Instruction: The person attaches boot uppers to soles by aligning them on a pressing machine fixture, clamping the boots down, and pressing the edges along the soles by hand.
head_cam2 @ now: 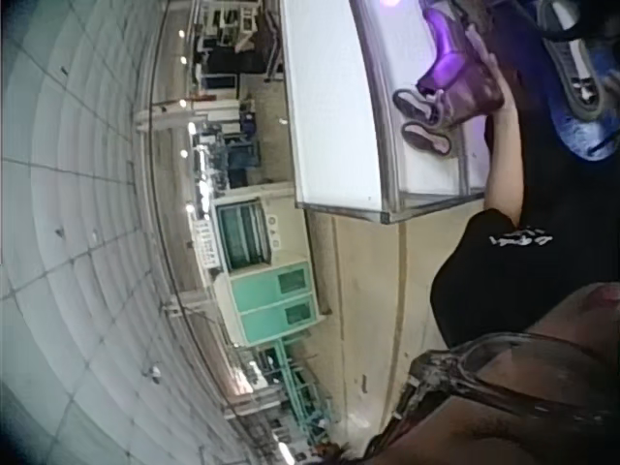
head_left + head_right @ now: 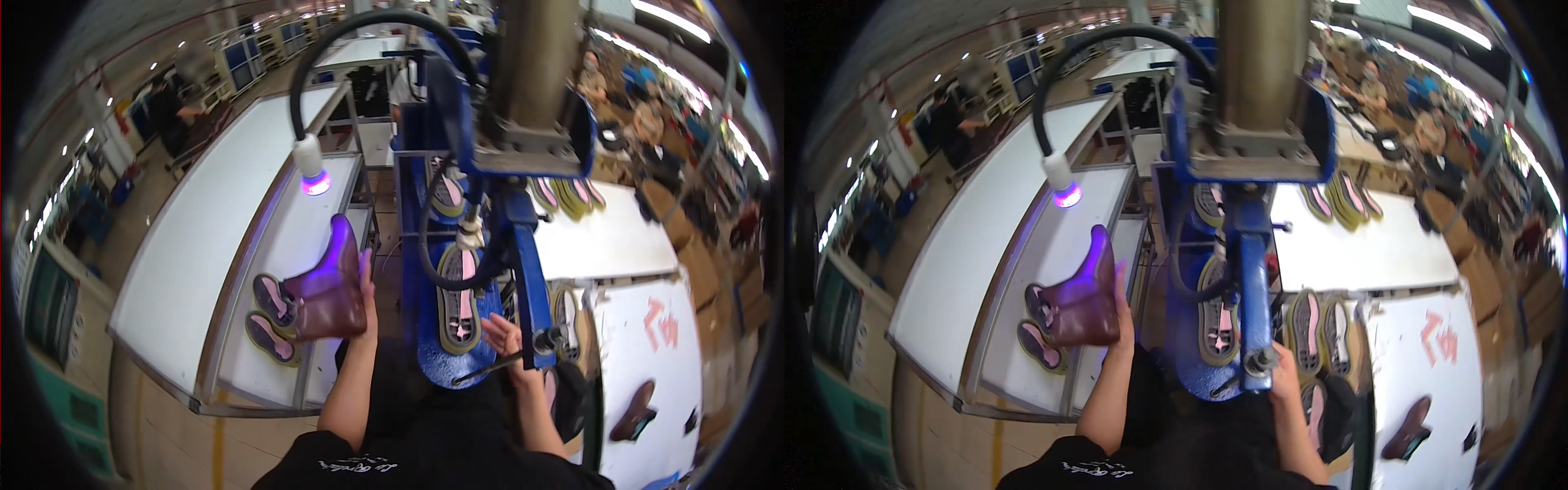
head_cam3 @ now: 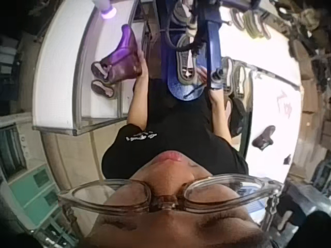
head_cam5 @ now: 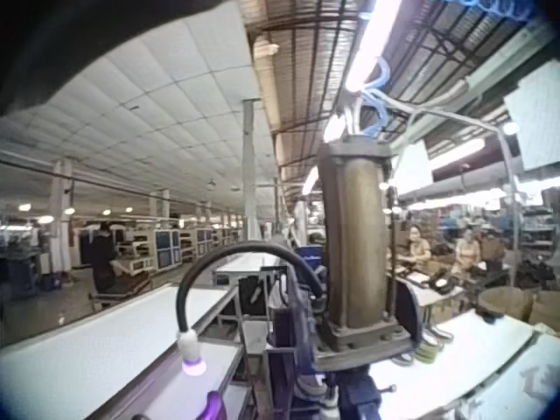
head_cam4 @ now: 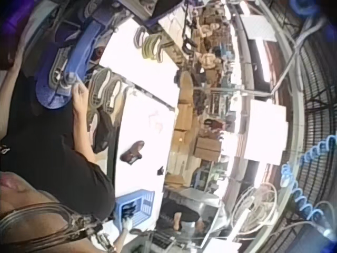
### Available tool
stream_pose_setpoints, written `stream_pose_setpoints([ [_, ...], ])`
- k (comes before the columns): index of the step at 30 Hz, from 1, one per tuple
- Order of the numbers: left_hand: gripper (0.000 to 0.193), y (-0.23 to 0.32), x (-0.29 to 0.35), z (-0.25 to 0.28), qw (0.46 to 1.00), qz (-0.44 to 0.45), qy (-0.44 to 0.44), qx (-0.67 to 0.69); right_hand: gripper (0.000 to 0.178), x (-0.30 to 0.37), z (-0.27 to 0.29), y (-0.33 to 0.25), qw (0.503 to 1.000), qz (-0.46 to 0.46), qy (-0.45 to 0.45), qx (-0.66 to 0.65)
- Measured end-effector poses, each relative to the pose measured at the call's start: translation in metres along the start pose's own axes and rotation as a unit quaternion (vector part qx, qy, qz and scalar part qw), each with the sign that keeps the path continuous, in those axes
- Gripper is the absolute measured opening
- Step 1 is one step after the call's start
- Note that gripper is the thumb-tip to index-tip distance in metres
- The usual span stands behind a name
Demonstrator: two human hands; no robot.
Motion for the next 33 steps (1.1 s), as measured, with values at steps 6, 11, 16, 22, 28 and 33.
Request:
stream_pose_setpoints([
  [6, 0.079, 0.092, -0.061, 0.024, 0.971, -0.062, 0.221, -0.062, 0.063, 0.037, -0.006, -0.064, 0.993, 0.051, 0.065, 0.08],
  [11, 0.064, 0.147, -0.091, 0.027, 0.901, -0.161, 0.396, -0.073, 0.058, 0.062, -0.009, -0.09, 0.978, 0.135, 0.126, 0.093],
  [16, 0.038, 0.181, -0.062, -0.016, 0.868, -0.159, 0.36, -0.303, 0.045, 0.108, -0.057, -0.152, 0.82, 0.494, 0.123, 0.262],
  [22, 0.045, 0.019, 0.003, -0.019, 0.878, -0.137, 0.349, -0.297, 0.043, 0.104, -0.15, -0.162, 0.78, 0.553, -0.149, 0.252],
  [28, 0.061, -0.084, 0.06, -0.069, 0.775, -0.1, 0.306, -0.544, 0.094, 0.035, -0.263, -0.129, 0.867, 0.351, -0.152, 0.32],
  [33, 0.052, -0.066, 0.11, -0.182, 0.179, -0.091, 0.234, -0.951, 0.052, 0.022, -0.301, -0.125, 0.939, 0.338, -0.045, 0.042],
])
Point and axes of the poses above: each hand's wrist, its own x-axis away from the middle knuckle, its own z-axis out of the back of the hand, y = z × x, the point moved 9 cm from there along -x, towards the middle knuckle, and after that the axes turned 6 degrees about z, right-handed, at the moved point
